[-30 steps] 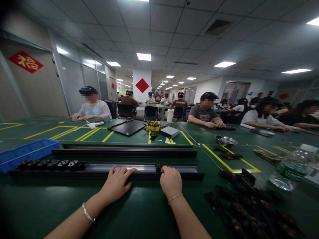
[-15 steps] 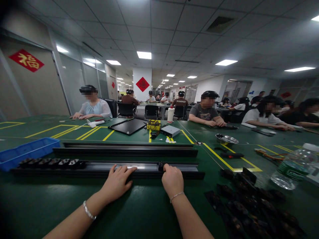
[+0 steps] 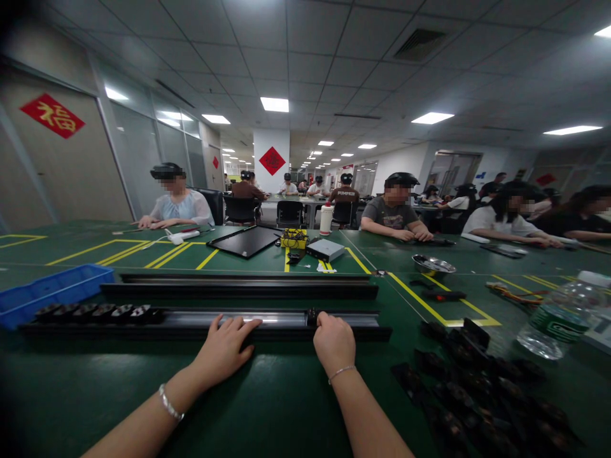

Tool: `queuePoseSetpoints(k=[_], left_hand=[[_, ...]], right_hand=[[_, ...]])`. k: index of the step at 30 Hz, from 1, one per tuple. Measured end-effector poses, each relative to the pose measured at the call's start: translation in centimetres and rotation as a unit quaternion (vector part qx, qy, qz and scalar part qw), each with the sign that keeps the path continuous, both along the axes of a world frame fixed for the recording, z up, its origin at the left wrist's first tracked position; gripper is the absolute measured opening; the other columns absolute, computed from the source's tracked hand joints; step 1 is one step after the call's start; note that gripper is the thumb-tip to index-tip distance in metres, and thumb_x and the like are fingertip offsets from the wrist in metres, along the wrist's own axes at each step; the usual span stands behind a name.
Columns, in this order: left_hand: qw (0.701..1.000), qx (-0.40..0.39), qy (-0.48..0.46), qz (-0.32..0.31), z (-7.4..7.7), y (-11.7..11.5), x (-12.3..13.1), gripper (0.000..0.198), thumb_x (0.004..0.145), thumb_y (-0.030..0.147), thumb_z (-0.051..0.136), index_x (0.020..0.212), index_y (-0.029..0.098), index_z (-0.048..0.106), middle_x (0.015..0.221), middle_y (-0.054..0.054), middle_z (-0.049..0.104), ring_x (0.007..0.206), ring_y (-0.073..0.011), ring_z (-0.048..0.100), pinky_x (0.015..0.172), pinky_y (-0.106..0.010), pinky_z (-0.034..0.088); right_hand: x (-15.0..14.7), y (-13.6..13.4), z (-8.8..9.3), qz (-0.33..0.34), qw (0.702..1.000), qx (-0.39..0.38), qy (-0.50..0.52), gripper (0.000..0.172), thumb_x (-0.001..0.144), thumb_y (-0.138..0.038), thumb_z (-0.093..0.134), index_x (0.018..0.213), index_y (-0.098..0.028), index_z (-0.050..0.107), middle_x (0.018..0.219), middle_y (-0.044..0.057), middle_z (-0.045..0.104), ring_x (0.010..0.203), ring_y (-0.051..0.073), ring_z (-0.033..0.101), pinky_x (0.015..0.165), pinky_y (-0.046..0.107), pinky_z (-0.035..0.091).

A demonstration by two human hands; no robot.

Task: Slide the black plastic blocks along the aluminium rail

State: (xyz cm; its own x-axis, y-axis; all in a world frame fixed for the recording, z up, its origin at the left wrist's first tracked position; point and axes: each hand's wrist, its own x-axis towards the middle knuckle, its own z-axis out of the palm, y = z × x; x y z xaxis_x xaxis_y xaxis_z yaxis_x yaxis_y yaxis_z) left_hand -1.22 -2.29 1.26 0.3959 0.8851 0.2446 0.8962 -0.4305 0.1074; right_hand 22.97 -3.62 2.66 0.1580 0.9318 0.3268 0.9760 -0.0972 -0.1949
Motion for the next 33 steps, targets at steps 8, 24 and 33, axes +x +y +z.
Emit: queuePoseSetpoints(k=[8,24,33], left_hand=[[1.0,0.005,0.007,-0.004,-0.1,0.0,0.0,0.049,0.081,0.033,0.046,0.129,0.035,0.042,0.112,-0.004,0.059,0.11,-0.0237,0.05,0.106,-0.052,0.015],[1.0,0.011,-0.002,-0.013,-0.6,0.3,-0.4,0.051,0.078,0.031,0.048,0.129,0.035,0.042,0.113,-0.004,0.058,0.11,-0.0237,0.049,0.106,-0.052,0.013],[1.0,0.012,-0.013,-0.024,-0.7,0.4,-0.6,0.052,0.078,0.031,0.049,0.129,0.034,0.042,0.112,-0.003,0.058,0.11,-0.0232,0.049,0.106,-0.051,0.014]], right_hand=[[0.3,0.0,0.1,-0.018,1.0,-0.003,0.014,0.023,0.082,-0.013,0.037,0.07,-0.02,0.055,0.068,0.002,0.061,0.068,0.015,0.055,0.064,0.026,0.033],[1.8,0.1,0.3,-0.071,0.997,-0.025,0.0,0.024,0.082,-0.013,0.037,0.068,-0.02,0.055,0.068,0.003,0.061,0.067,0.014,0.054,0.06,0.026,0.03],[2.2,0.0,0.6,-0.082,0.996,-0.035,0.029,0.027,0.083,-0.015,0.033,0.065,-0.02,0.052,0.065,0.002,0.059,0.062,0.013,0.052,0.058,0.026,0.029]])
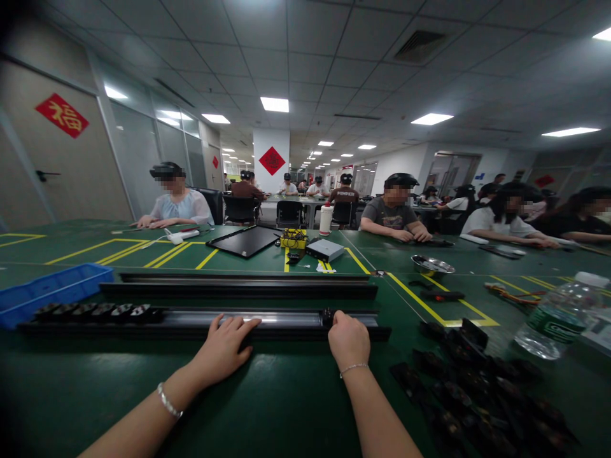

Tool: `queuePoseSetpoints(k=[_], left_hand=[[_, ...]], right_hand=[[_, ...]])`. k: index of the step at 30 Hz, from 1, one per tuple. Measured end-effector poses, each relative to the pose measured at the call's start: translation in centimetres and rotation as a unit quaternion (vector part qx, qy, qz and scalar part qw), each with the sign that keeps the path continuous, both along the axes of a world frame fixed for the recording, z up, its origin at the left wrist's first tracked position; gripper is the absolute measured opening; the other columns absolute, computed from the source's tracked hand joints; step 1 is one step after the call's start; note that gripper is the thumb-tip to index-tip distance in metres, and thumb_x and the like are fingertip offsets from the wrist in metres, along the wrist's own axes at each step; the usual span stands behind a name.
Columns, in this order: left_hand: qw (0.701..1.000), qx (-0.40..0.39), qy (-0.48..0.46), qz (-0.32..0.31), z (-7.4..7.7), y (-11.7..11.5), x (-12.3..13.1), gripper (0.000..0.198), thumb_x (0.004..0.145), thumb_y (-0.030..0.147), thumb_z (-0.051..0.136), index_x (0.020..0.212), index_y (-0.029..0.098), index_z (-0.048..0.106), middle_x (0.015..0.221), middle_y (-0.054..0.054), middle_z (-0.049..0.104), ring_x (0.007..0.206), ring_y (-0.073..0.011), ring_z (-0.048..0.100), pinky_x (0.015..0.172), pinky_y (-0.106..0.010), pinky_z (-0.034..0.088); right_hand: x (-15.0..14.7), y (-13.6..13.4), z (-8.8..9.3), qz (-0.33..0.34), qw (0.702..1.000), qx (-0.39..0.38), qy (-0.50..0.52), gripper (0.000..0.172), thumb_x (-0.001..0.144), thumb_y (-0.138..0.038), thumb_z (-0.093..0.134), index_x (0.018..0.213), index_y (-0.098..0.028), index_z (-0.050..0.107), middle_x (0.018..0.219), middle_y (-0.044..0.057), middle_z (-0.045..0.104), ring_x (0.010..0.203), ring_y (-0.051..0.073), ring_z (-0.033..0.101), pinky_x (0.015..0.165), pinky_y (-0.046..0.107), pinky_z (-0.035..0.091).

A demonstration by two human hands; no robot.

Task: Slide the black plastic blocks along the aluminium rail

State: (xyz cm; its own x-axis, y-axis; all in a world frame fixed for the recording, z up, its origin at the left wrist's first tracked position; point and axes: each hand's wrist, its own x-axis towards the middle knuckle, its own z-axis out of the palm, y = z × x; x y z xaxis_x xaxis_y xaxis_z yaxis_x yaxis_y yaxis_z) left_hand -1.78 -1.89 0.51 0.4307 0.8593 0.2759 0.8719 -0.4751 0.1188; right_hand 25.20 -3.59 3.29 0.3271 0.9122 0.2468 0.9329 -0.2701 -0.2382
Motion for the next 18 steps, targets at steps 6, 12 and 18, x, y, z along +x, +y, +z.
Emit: queuePoseSetpoints(k=[6,12,18], left_hand=[[1.0,-0.011,-0.002,-0.001,0.07,-0.01,-0.01,0.053,0.077,0.031,0.049,0.129,0.034,0.041,0.112,-0.003,0.057,0.11,-0.023,0.048,0.107,-0.051,0.012],[1.0,-0.015,-0.001,0.002,0.16,0.06,0.03,0.052,0.078,0.031,0.049,0.129,0.034,0.041,0.112,-0.003,0.057,0.11,-0.0234,0.048,0.106,-0.052,0.013],[1.0,-0.011,0.005,0.005,0.3,-0.08,0.13,0.053,0.077,0.031,0.049,0.129,0.034,0.042,0.113,-0.004,0.058,0.111,-0.0235,0.048,0.106,-0.05,0.014]], right_hand=[[0.07,0.07,-0.07,0.002,1.0,-0.002,-0.009,0.026,0.082,-0.013,0.034,0.065,-0.02,0.053,0.066,0.003,0.059,0.064,0.014,0.053,0.058,0.026,0.03],[0.12,0.07,-0.15,0.001,1.0,-0.001,0.014,0.027,0.084,-0.015,0.034,0.064,-0.02,0.052,0.065,0.002,0.059,0.063,0.013,0.053,0.06,0.025,0.032],[0.23,0.03,-0.12,0.004,1.0,0.009,-0.025,0.026,0.082,-0.014,0.035,0.065,-0.02,0.054,0.064,0.003,0.06,0.064,0.014,0.054,0.06,0.026,0.031]])
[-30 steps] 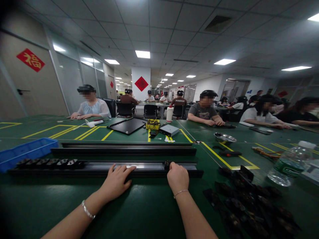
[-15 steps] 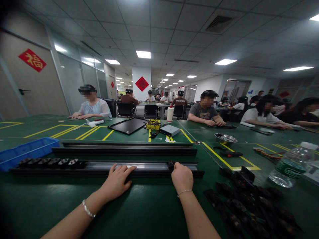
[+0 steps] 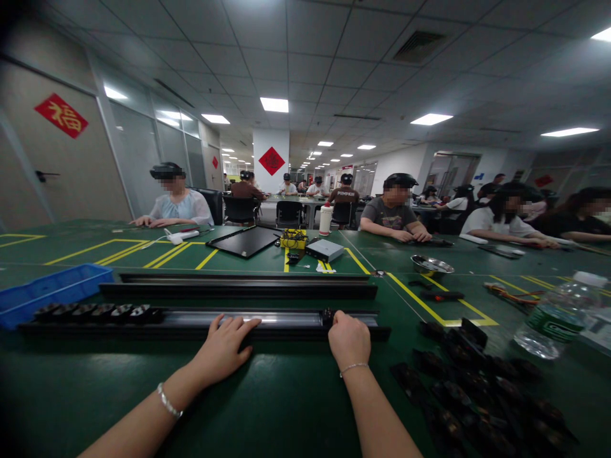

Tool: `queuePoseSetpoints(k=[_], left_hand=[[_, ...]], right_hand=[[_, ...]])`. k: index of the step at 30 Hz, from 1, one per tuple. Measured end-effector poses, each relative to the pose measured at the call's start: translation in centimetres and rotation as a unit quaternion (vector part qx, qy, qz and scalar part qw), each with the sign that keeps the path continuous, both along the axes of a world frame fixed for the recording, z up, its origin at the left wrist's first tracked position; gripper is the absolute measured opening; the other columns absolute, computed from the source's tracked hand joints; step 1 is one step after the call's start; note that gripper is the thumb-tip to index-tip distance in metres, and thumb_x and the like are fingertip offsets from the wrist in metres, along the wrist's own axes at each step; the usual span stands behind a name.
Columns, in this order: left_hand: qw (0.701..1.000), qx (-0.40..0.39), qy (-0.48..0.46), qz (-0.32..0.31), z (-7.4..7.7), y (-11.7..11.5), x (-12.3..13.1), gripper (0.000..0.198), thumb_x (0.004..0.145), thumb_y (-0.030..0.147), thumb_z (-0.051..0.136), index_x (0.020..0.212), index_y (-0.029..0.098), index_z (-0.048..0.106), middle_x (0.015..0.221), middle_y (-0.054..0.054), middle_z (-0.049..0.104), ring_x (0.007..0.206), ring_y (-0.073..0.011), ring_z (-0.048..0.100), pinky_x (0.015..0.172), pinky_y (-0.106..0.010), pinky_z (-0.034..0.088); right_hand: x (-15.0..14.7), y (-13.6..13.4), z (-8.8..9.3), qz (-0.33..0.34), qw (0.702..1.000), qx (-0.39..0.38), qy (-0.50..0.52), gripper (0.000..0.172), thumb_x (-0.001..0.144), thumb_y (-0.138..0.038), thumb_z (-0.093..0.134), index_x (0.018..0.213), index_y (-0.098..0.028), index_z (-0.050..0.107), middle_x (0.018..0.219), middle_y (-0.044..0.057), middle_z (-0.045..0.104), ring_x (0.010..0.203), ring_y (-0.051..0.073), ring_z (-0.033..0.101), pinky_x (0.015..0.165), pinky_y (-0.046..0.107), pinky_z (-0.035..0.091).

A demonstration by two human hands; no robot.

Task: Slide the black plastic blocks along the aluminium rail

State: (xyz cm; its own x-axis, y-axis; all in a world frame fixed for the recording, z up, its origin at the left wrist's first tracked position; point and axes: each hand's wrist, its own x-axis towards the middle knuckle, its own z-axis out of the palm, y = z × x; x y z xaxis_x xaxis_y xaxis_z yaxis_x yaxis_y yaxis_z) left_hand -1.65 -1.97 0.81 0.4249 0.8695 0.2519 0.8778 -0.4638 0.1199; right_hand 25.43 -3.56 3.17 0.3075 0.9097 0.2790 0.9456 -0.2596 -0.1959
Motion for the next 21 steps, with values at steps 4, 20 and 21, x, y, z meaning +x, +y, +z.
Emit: queuePoseSetpoints(k=[4,20,21], left_hand=[[1.0,0.003,-0.002,-0.002,0.1,0.0,0.0,0.052,0.077,0.031,0.049,0.129,0.034,0.042,0.112,-0.004,0.058,0.11,-0.0234,0.049,0.106,-0.051,0.014],[1.0,0.003,-0.003,-0.002,0.1,0.0,0.0,0.051,0.078,0.031,0.049,0.128,0.033,0.042,0.112,-0.003,0.058,0.11,-0.0234,0.049,0.106,-0.051,0.014],[1.0,0.003,-0.003,-0.003,0.1,0.0,0.0,0.051,0.078,0.031,0.049,0.128,0.034,0.042,0.112,-0.003,0.058,0.111,-0.0234,0.049,0.106,-0.051,0.014]], right_hand=[[0.2,-0.1,0.2,-0.01,1.0,-0.008,-0.001,0.027,0.082,-0.014,0.034,0.066,-0.02,0.055,0.065,0.003,0.061,0.063,0.014,0.054,0.059,0.026,0.03],[1.2,0.0,0.2,-0.032,0.999,-0.024,-0.007,0.026,0.082,-0.014,0.037,0.071,-0.02,0.06,0.07,0.004,0.063,0.07,0.016,0.057,0.063,0.027,0.031],[1.2,0.0,0.2,-0.034,0.999,-0.026,-0.005,0.026,0.082,-0.014,0.037,0.072,-0.02,0.06,0.07,0.004,0.063,0.071,0.016,0.057,0.063,0.027,0.031]])
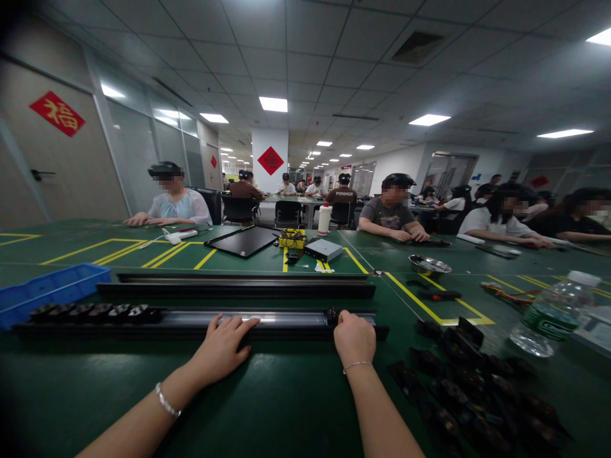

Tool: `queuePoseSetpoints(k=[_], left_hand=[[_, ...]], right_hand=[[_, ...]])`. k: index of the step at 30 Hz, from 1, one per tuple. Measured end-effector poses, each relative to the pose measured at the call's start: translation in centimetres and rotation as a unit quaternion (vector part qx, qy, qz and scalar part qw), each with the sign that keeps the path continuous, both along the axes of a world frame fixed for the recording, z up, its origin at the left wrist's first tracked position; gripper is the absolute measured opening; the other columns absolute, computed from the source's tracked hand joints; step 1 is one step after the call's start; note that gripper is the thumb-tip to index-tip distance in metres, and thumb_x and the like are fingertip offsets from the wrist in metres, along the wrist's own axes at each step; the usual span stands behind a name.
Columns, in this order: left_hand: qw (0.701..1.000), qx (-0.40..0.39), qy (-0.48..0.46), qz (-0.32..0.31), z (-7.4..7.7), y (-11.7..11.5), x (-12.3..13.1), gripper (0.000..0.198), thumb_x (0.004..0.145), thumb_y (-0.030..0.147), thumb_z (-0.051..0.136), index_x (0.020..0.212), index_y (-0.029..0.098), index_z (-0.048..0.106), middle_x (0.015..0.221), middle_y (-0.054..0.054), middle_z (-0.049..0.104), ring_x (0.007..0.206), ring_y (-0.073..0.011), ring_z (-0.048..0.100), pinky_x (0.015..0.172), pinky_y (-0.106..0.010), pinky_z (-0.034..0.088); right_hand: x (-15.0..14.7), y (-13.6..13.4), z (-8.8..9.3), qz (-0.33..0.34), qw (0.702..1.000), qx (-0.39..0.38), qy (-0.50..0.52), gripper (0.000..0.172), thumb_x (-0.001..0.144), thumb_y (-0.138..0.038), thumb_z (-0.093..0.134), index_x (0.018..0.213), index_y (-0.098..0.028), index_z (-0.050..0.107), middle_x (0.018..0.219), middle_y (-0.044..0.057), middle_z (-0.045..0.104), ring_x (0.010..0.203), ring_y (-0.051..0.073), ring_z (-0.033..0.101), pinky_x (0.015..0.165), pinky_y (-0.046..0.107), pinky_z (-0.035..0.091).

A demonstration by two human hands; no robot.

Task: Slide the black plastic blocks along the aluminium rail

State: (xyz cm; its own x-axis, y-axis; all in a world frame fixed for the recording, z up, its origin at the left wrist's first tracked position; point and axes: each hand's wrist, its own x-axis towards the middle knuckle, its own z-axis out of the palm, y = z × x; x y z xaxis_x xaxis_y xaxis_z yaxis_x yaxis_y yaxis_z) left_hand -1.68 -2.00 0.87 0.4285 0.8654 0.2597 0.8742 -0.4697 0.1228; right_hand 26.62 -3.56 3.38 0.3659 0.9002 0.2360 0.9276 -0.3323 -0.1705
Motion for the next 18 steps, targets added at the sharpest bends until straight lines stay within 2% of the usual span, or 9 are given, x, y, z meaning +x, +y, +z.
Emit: queuePoseSetpoints(k=[9,18], left_hand=[[1.0,0.001,0.006,0.003,0.04,0.01,0.08,0.052,0.077,0.03,0.05,0.128,0.034,0.042,0.113,-0.003,0.058,0.111,-0.0234,0.049,0.106,-0.05,0.015],[1.0,-0.003,0.005,0.002,0.1,-0.07,0.01,0.052,0.078,0.03,0.049,0.129,0.034,0.042,0.114,-0.004,0.058,0.112,-0.0234,0.048,0.106,-0.05,0.014]], right_hand=[[0.23,0.01,-0.05,-0.008,1.0,0.005,-0.009,0.023,0.078,-0.014,0.04,0.073,-0.021,0.062,0.073,0.004,0.064,0.076,0.016,0.056,0.062,0.027,0.028],[0.32,-0.18,0.32,-0.021,1.0,0.0,0.011,0.027,0.08,-0.013,0.037,0.071,-0.021,0.061,0.072,0.004,0.063,0.073,0.016,0.055,0.06,0.027,0.029]])
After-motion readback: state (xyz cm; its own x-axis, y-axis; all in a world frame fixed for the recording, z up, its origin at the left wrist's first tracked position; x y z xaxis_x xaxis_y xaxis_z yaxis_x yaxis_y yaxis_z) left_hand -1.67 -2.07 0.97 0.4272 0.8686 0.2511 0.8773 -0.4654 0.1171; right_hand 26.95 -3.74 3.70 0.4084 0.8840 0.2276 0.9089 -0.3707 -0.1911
